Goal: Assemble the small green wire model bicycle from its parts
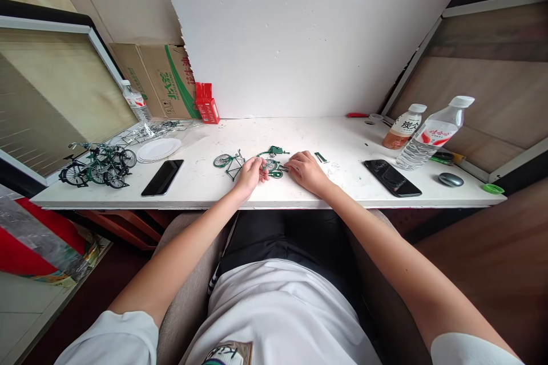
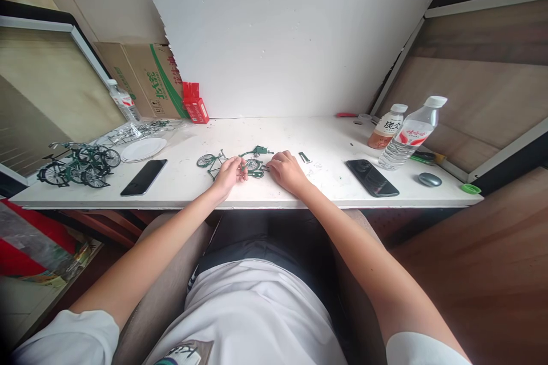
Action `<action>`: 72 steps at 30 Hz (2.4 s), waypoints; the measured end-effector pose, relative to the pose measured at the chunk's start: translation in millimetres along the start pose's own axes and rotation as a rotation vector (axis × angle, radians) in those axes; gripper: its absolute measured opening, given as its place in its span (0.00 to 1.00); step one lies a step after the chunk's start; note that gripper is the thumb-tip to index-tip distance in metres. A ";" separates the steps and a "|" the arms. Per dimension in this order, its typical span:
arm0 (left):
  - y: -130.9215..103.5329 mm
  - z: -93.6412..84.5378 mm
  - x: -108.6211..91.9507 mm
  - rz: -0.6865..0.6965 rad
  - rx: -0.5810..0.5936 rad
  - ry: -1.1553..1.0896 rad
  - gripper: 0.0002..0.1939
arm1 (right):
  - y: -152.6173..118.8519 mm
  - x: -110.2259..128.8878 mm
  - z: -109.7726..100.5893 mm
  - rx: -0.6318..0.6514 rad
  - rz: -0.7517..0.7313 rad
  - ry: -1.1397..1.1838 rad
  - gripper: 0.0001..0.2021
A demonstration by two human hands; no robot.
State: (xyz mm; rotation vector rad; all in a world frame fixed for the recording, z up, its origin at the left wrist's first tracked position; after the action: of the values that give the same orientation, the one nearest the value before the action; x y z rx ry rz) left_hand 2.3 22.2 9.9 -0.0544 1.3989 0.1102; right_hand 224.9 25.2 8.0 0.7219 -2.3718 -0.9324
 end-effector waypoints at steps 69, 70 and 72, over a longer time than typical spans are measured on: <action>5.0 -0.7 2.7 0.025 -0.274 -0.246 0.07 | 40.4 -20.1 29.4 -0.175 0.514 -0.100 0.21; 5.1 -0.9 2.8 0.021 -0.270 -0.250 0.07 | 39.0 -23.0 30.3 -0.170 0.541 -0.123 0.21; 5.5 -1.3 3.0 0.018 -0.264 -0.251 0.08 | 36.6 -27.1 32.3 -0.155 0.582 -0.163 0.20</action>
State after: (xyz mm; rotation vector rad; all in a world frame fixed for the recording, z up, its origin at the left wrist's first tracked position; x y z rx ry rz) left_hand 1.0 27.7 6.9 -0.2394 1.1273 0.3059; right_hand 214.8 80.1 7.0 -0.1150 -2.4007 -0.9186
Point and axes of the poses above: each hand's wrist, its own y-axis towards the middle knuckle, its own z-axis out of the palm, x = y × z, the point moved 2 cm from there along y, towards the middle knuckle, and after that the axes turned 14 degrees about -x, right-handed, at the moved point
